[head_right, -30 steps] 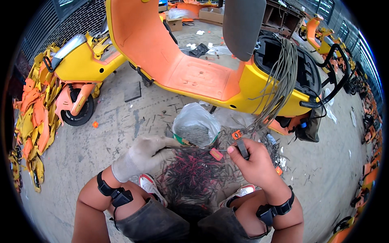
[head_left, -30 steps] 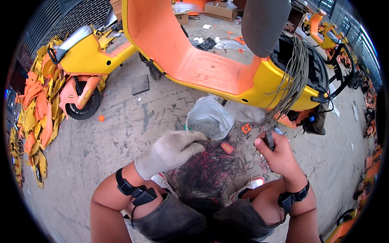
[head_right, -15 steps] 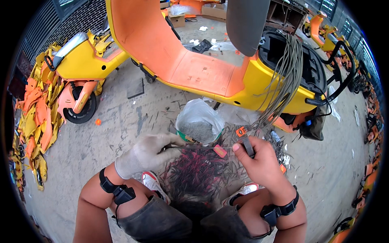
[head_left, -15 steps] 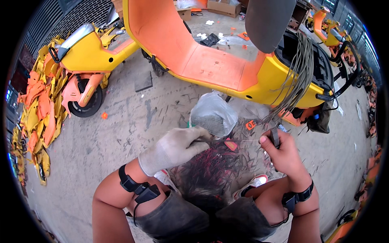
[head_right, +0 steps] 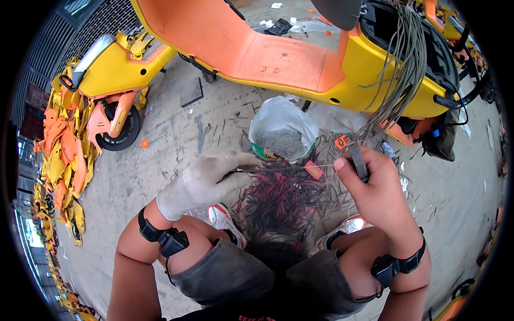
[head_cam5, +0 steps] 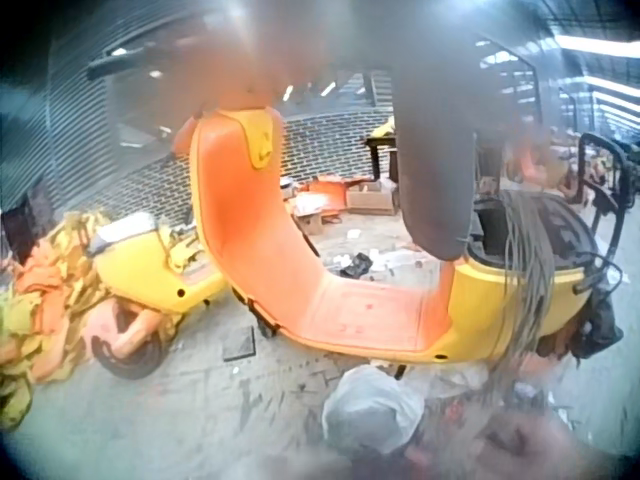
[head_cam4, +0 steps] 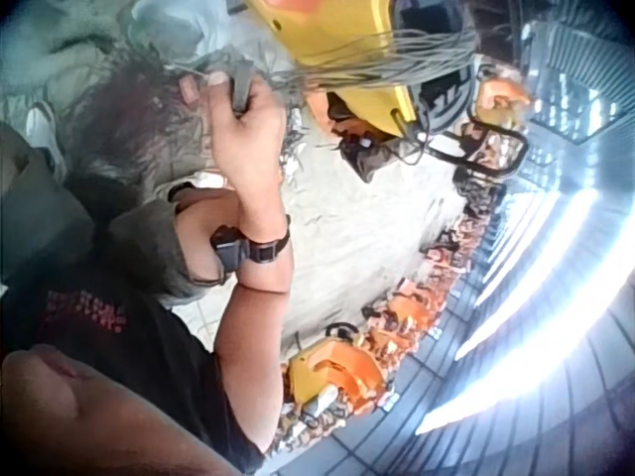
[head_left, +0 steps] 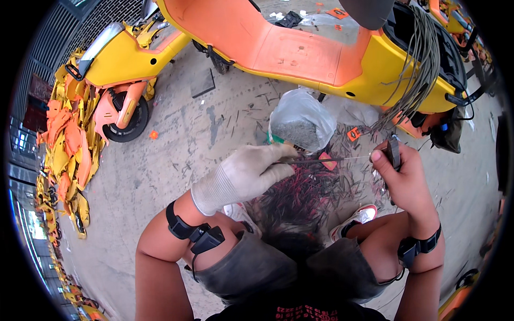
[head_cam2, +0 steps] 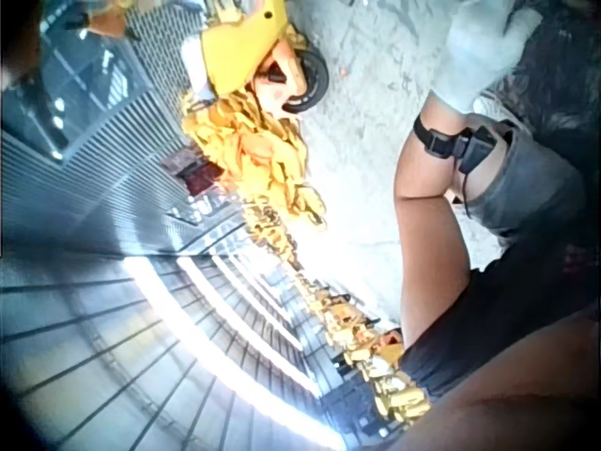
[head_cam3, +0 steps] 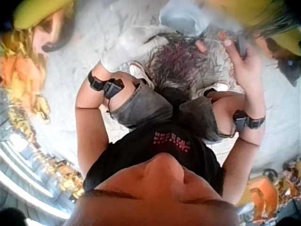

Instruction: The person sits on the floor and uses pliers to strip the insulation off of electrical wires. They hold the wire with one hand and use the pliers in the other to cut and remove the outer sheath, dropping the stripped pieces into a plastic bag.

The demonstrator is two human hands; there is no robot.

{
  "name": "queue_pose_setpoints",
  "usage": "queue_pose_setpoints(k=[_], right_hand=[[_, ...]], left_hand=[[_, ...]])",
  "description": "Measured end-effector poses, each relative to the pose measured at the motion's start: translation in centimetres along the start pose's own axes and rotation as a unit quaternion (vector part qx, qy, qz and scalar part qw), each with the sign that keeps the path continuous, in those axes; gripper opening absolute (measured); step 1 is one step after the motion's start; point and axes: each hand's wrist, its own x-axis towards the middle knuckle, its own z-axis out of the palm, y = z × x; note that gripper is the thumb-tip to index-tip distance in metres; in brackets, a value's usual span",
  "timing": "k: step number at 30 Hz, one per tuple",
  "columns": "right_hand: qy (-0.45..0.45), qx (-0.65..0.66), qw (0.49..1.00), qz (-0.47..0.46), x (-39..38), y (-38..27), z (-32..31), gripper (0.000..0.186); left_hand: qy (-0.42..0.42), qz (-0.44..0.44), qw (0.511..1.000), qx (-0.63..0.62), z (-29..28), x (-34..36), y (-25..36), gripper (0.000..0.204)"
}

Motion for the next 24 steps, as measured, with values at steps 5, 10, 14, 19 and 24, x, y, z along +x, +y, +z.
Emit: queue_pose_setpoints(k=[5,10,14,19,24], right_hand=[[-0.005,-0.014,1.0,-0.004,0.1,0.0,0.2,0.023],[-0.013,-0.017,1.0,-0.002,0.0,-0.3,0.3,0.024],[0.018,-0.008,1.0,-0.004,0.4,0.2,0.2,0.027],[-0.011,-0.067,0.997,-0.031,0.5,0.9,-0.1,0.03],[-0.01,-0.045,0.999,-0.015,0.5,0.6,0.2,0.029]], left_hand=[[0.007,0.072,0.997,0.018,0.5,-0.4,-0.8,0.017],[-0.013,-0.067,0.997,-0.019,-0.8,0.2,0.6,0.018],[0.066,0.007,0.998,-0.017,0.3,0.6,0.0,0.02],[0.013,0.042,0.998,0.039,0.5,-0.2,-1.0,0.027],[-0.031,-0.069,0.997,-0.007,0.1,-0.2,0.0,0.029]])
